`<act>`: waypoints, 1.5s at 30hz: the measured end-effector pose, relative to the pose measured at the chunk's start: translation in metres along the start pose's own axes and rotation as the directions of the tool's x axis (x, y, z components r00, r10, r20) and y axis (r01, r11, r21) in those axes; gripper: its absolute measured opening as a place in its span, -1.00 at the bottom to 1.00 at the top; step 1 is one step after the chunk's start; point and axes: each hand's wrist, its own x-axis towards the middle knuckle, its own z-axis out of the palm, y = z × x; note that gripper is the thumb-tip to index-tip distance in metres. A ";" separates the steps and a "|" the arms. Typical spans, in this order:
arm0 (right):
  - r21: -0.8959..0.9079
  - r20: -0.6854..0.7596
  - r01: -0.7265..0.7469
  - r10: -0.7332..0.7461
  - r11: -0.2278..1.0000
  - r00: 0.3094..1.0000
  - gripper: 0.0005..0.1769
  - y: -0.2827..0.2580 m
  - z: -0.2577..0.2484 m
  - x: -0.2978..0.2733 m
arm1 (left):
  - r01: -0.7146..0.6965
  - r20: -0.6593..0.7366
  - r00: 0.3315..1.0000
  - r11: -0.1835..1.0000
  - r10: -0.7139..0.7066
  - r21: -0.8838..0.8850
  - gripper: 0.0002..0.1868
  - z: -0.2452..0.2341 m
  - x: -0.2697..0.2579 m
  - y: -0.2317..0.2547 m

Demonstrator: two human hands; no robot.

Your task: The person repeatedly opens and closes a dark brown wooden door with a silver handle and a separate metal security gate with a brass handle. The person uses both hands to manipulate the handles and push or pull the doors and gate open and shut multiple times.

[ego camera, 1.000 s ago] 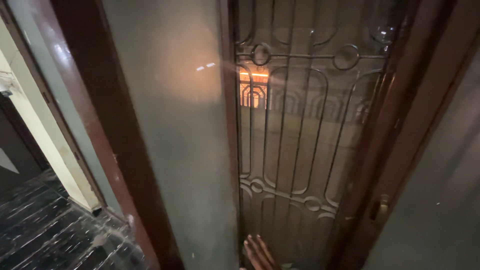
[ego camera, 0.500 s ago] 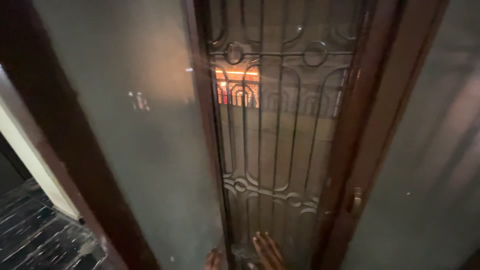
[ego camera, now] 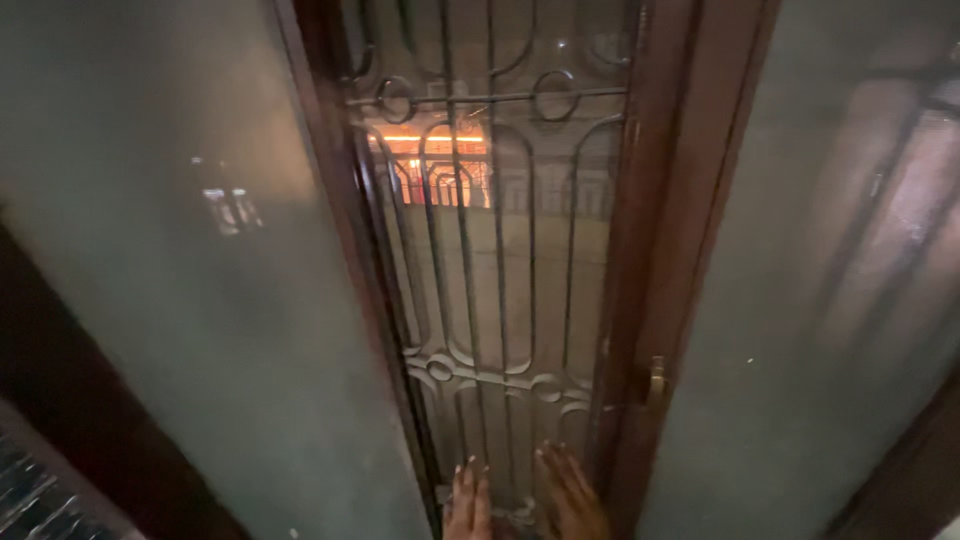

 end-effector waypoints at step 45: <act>0.312 -0.222 -0.703 0.769 0.639 0.600 -0.40 0.126 -0.074 0.064 | 0.105 0.066 0.994 0.965 -0.091 -0.241 -0.13 -0.007 0.022 0.122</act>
